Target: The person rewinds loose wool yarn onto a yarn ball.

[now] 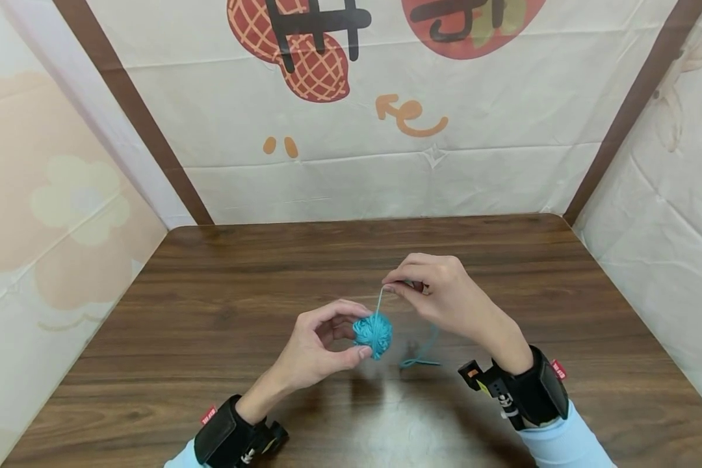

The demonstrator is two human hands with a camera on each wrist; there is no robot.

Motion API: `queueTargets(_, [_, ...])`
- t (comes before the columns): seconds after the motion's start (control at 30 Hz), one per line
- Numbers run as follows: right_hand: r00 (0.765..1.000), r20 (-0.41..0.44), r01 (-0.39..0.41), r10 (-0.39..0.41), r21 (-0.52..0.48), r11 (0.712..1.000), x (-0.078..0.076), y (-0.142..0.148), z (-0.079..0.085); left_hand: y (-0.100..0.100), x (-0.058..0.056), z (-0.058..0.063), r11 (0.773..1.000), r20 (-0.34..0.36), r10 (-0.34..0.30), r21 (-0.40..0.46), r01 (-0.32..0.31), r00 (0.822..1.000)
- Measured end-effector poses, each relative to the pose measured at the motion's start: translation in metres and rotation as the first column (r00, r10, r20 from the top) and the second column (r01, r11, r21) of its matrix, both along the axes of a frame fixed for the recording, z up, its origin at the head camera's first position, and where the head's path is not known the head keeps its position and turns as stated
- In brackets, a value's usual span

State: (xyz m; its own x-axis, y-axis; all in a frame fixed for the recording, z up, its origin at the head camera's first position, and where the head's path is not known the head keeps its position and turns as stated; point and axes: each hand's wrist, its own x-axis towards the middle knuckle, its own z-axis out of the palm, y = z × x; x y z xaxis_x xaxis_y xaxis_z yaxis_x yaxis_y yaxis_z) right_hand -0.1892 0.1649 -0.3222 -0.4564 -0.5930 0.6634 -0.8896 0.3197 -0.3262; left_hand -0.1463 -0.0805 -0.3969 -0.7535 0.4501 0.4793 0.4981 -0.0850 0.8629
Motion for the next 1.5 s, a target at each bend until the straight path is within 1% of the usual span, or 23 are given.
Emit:
queueTargets(0.17, [1.0,0.002,0.024,-0.024,-0.01,1.0,-0.006,0.002,-0.001,0.001,0.002,0.0,1.0,0.008,-0.023,-0.008,0.023,1.0])
queueTargets(0.27, [0.999,0.008,0.044,-0.044,-0.027,0.999,-0.01,0.004,-0.003,0.001,0.002,0.0,0.999,0.008,-0.048,0.012,0.048,0.999])
queueTargets(0.33, [0.998,0.014,0.07,-0.069,-0.035,0.997,-0.014,0.005,-0.005,0.001,0.001,-0.001,0.995,0.016,-0.081,0.06,0.08,0.997])
queueTargets(0.4, [0.995,0.025,0.097,-0.096,-0.039,0.995,-0.017,0.006,-0.008,0.001,0.0,-0.002,0.985,0.035,-0.121,0.127,0.116,0.992])
queueTargets(0.47, [0.992,0.043,0.122,-0.121,-0.034,0.992,-0.021,0.008,-0.011,0.0,-0.002,-0.003,0.968,0.058,-0.158,0.207,0.143,0.986])
queueTargets(0.53, [0.988,0.074,0.139,-0.137,-0.019,0.99,-0.025,0.009,-0.015,0.0,-0.002,-0.003,0.948,0.083,-0.173,0.283,0.143,0.981])
queueTargets(0.6, [0.983,0.11,0.145,-0.145,0.009,0.989,-0.029,0.008,-0.019,0.0,-0.003,-0.002,0.933,0.127,-0.163,0.344,0.11,0.978])
queueTargets(0.67, [0.979,0.151,0.133,-0.14,0.056,0.99,-0.031,0.006,-0.024,0.0,-0.002,0.001,0.913,0.188,-0.144,0.403,0.058,0.972])
queueTargets(0.73, [0.976,0.178,0.104,-0.124,0.118,0.988,-0.032,0.002,-0.028,0.0,-0.002,0.003,0.894,0.262,-0.106,0.448,-0.023,0.959])
queueTargets(0.8, [0.975,0.204,0.054,-0.092,0.183,0.982,-0.03,-0.003,-0.031,0.0,-0.002,0.006,0.87,0.329,-0.06,0.481,-0.112,0.943])
queueTargets(0.9, [0.971,0.237,-0.028,-0.038,0.269,0.963,-0.021,-0.012,-0.031,0.0,-0.003,0.007,0.842,0.383,0.057,0.478,-0.25,0.922])
queueTargets(0.97, [0.963,0.27,-0.076,-0.012,0.312,0.947,-0.013,-0.018,-0.029,0.0,-0.004,0.006,0.827,0.388,0.145,0.457,-0.326,0.91])
queueTargets(1.03, [0.956,0.292,-0.102,-0.002,0.341,0.934,-0.003,-0.023,-0.026,0.0,-0.005,0.004,0.819,0.371,0.215,0.436,-0.374,0.903])
queueTargets(1.07, [0.953,0.302,-0.107,-0.004,0.35,0.931,0.002,-0.025,-0.024,0.0,-0.006,0.002,0.82,0.355,0.247,0.42,-0.39,0.902])
queueTargets(1.13, [0.952,0.305,-0.104,-0.011,0.359,0.927,0.01,-0.028,-0.021,0.001,-0.008,0.0,0.827,0.312,0.292,0.393,-0.402,0.904])
queueTargets(1.27, [0.961,0.274,-0.076,-0.031,0.371,0.926,0.022,-0.031,-0.014,0.001,-0.01,-0.004,0.857,0.224,0.336,0.331,-0.396,0.915])
queueTargets(1.4, [0.975,0.22,-0.055,-0.031,0.378,0.924,0.03,-0.032,-0.009,0.002,-0.01,-0.006,0.884,0.172,0.355,0.258,-0.39,0.919])
queueTargets(1.5, [0.984,0.179,-0.051,-0.016,0.361,0.931,0.033,-0.031,-0.008,0.003,-0.009,-0.007,0.905,0.147,0.354,0.194,-0.378,0.924])
